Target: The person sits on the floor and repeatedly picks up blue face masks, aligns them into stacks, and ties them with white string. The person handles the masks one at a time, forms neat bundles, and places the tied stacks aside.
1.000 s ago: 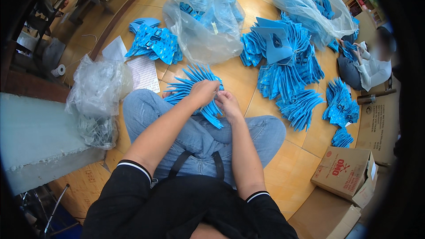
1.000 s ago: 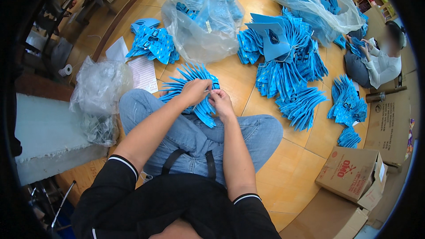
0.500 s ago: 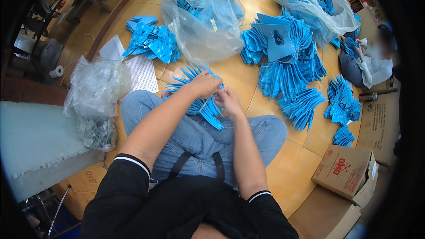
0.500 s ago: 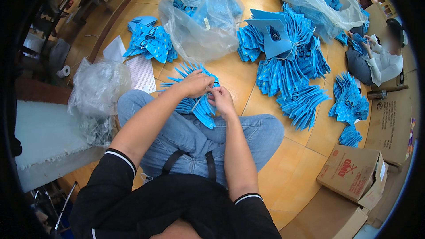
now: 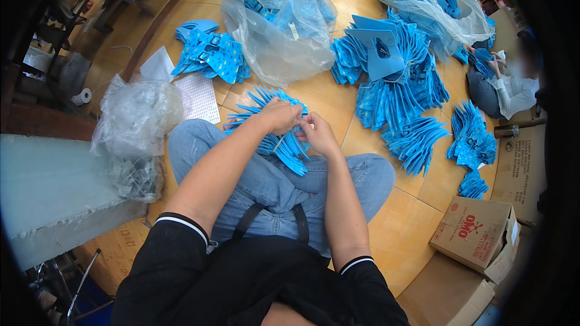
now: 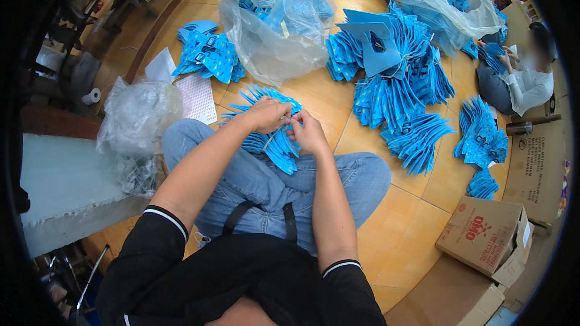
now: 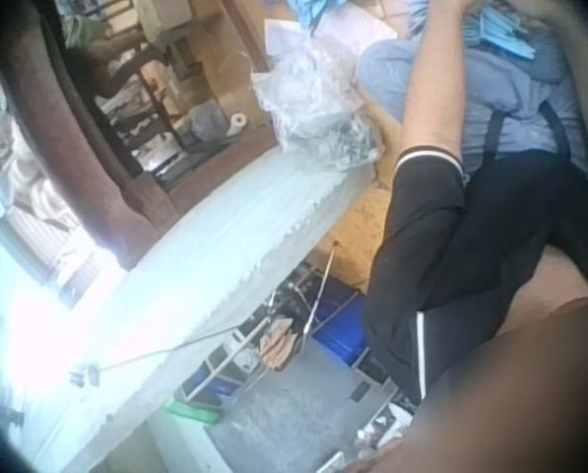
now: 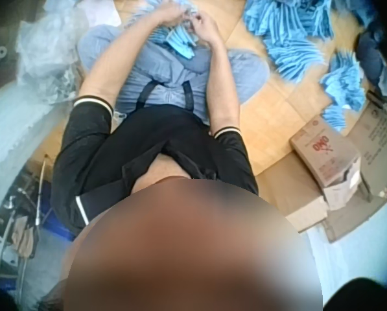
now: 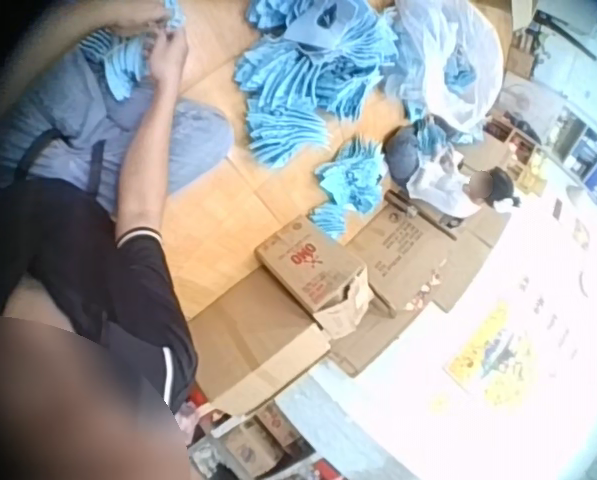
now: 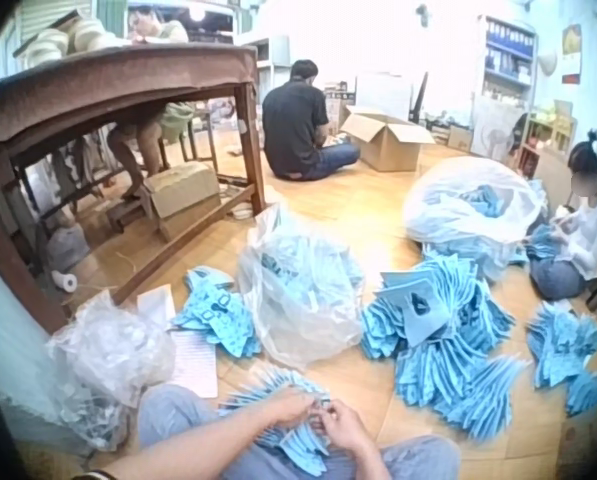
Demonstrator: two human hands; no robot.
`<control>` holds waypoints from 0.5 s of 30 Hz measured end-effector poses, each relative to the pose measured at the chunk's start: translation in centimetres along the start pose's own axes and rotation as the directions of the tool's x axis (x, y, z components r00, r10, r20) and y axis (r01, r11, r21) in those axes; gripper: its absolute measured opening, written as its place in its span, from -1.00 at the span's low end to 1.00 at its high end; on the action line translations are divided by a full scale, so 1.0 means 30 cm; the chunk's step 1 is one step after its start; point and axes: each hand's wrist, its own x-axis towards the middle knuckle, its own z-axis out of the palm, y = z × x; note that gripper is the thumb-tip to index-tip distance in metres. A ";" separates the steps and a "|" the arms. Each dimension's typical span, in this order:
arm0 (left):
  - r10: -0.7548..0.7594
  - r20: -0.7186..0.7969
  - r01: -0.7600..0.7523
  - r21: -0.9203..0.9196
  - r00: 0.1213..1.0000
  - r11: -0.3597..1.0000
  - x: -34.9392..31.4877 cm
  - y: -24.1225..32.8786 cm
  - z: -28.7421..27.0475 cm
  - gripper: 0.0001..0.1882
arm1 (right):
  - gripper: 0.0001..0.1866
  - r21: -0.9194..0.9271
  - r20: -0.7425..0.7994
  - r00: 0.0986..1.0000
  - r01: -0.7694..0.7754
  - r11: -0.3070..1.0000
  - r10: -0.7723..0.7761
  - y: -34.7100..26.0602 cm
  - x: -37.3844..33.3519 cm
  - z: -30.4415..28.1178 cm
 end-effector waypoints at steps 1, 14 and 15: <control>-0.001 0.005 0.001 -0.015 1.000 1.000 -0.003 -0.001 -0.002 -0.83 | -0.90 -0.171 -0.027 0.996 0.079 0.982 -0.085 -0.008 -0.008 0.002; 0.029 -0.028 -0.031 -0.075 0.999 0.997 -0.039 0.004 0.010 -0.85 | -0.80 -0.835 -0.010 0.937 0.185 0.518 -0.350 -0.064 -0.081 0.029; 0.047 -0.038 -0.049 -0.051 0.998 0.997 -0.047 0.007 0.013 -0.84 | -0.78 -0.853 -0.003 0.943 0.172 0.493 -0.334 -0.052 -0.075 0.031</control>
